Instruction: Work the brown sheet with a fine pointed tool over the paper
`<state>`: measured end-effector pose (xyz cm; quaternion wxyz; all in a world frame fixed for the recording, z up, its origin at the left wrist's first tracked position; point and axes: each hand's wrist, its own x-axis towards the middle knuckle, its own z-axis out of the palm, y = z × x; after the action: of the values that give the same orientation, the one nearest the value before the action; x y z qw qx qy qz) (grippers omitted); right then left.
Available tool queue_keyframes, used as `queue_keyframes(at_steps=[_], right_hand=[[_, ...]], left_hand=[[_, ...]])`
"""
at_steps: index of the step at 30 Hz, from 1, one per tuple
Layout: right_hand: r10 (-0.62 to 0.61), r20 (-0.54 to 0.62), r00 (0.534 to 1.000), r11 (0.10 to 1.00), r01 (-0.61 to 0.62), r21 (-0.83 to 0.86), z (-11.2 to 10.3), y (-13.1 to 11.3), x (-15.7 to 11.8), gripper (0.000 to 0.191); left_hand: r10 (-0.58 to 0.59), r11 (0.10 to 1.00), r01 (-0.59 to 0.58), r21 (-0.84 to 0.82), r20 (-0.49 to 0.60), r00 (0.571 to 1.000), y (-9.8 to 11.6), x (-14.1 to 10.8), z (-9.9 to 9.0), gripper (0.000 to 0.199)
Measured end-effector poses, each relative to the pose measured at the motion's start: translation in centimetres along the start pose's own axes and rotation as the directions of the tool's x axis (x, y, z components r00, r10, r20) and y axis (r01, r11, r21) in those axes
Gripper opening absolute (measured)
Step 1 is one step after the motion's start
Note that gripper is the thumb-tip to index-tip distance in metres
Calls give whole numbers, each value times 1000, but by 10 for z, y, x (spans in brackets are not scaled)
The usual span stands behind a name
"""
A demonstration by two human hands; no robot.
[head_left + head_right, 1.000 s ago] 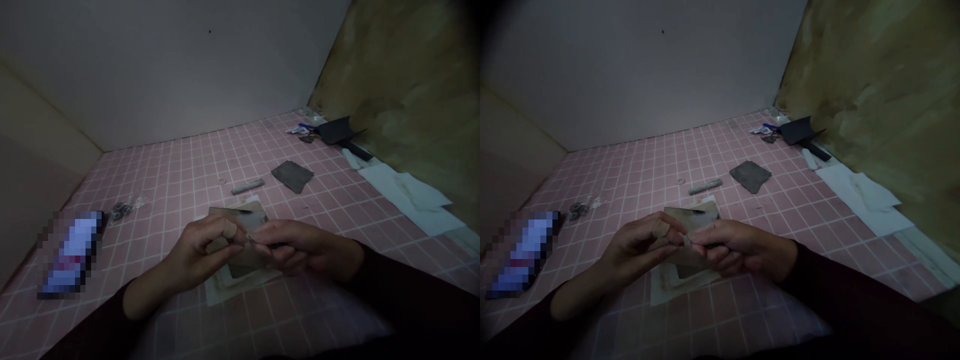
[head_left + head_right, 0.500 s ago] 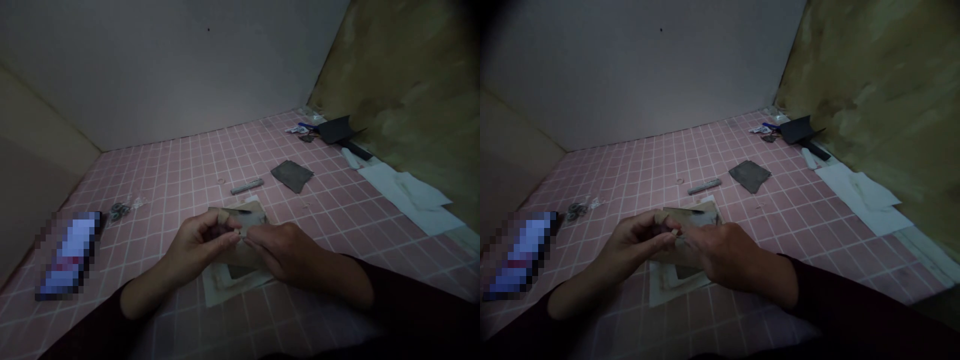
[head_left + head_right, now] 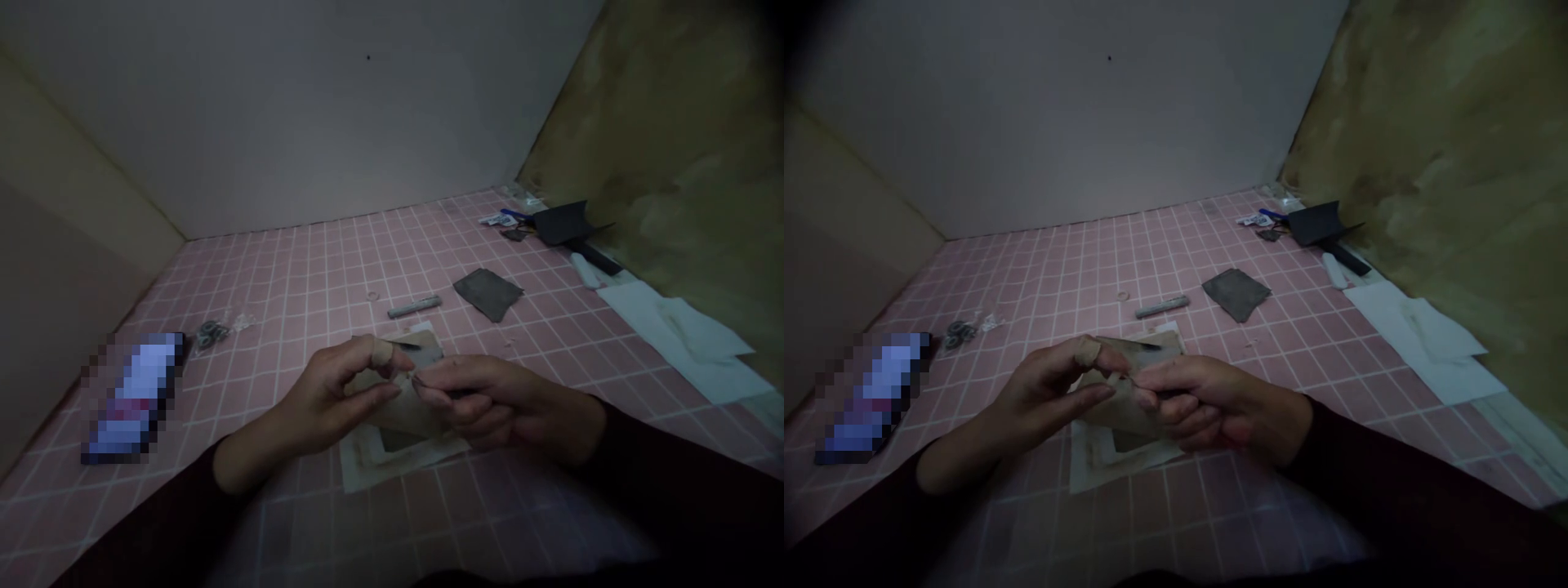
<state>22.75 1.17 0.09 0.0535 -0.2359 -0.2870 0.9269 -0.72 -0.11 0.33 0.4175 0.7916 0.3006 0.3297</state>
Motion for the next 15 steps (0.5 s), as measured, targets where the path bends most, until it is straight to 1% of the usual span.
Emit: queue_keyframes(at_steps=[2,3,4,5,6,7,8,9,10,11,12,13,14,15], right_hand=[[-12,-49,999,997,8,-82,8,-2,-3,24],[-38,-78,996,987,26,-156,13,-3,-4,27],[-90,-109,990,961,58,-269,18,-4,-5,30],[-171,-138,976,900,98,-425,21,-4,-6,33],[-285,-155,946,782,136,-609,23,-4,-7,34],[-413,-140,900,598,153,-787,25,-4,-7,34],[-530,-90,843,373,137,-917,25,-3,-7,33],[-612,-20,790,153,94,-984,24,-2,-6,29],[-659,39,751,-17,37,-999,23,-2,-6,25],[-681,77,728,-122,-9,-992,23,-1,-5,21],[-691,97,717,-170,-30,-985,22,-1,-4,20],[-691,103,715,-173,-26,-985,23,-2,-3,20],[-689,97,718,-139,-1,-990,23,-3,-3,22],[-681,79,728,-69,43,-997,24,-4,-2,25]], left_hand=[[-10,1000,10,-18,-19,1000,4,1,-1,13],[-22,999,20,-35,-34,999,6,1,-2,14],[-42,998,39,-57,-51,998,8,1,-2,14],[-62,994,55,-94,-76,995,11,1,-2,15],[-91,987,77,-142,-97,991,12,1,-1,15],[-125,975,101,-200,-115,985,13,1,0,15],[-163,956,125,-264,-129,978,13,1,0,15],[-205,933,152,-325,-134,969,12,2,1,15],[-244,908,176,-380,-139,960,11,3,2,14],[-276,884,194,-424,-139,951,10,4,3,14],[-298,865,205,-458,-139,944,9,5,3,14],[-306,853,205,-480,-141,942,9,6,4,14],[-306,849,201,-489,-143,941,9,6,4,15],[-296,851,194,-488,-142,945,9,7,4,15]])
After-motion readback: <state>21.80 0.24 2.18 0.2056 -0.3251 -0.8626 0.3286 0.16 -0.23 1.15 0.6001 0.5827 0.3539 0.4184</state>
